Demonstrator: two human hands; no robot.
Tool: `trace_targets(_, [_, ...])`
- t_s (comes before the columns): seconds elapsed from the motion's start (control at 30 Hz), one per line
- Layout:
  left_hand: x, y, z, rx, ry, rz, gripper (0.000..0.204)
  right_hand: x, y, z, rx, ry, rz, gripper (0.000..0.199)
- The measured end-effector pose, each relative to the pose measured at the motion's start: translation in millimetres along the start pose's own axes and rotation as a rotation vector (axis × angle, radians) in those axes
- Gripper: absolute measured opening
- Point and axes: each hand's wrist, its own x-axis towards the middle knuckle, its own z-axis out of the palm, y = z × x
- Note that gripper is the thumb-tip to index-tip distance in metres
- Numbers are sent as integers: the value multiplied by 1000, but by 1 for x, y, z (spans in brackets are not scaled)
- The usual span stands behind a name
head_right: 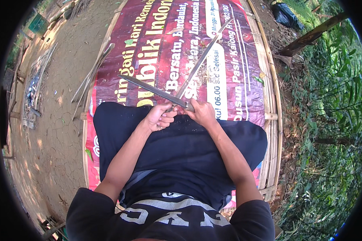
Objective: The person sits cross-legged on a mat and uses a knife to sharpen a long, thin piece of bamboo. They hold the bamboo with their left hand and scrape the knife along its length with their right hand to remove the outer layer and create a pointed tip.
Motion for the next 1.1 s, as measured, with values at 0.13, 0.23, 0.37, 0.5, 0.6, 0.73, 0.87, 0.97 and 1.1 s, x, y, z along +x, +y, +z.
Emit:
trace_targets(0.13, [-8, -2, 4, 48, 60, -6, 37, 1, 53, 9, -53, 38, 124, 34])
trace_targets(0.23, [-5, -3, 8, 89, 88, -19, 40, 0, 73, 14, -211, 35, 59, 33])
trace_targets(0.37, [-4, -3, 5, 36, 61, -22, 40, -2, 45, 4, -75, 20, 98, 33])
trace_targets(0.5, [-7, 0, 4, -81, 9, -37, 39, 2, 10, -11, -79, -59, 21, 32])
trace_targets(0.6, [-14, -3, 5, -82, -5, -49, 37, 5, 27, -1, -42, -11, 152, 32])
trace_targets(0.73, [-17, -10, 6, -95, -18, -57, 37, 19, 80, -4, -125, 81, 500, 35])
trace_targets(0.87, [-9, -9, 5, -135, -33, -61, 36, 6, 63, -11, -64, -9, 460, 37])
trace_targets(0.97, [-7, -1, 2, -167, -63, -36, 35, -1, 31, -9, -23, -63, 227, 34])
trace_targets(1.1, [-13, 0, 3, -76, -9, -53, 36, 2, 23, -5, -48, -70, -121, 33])
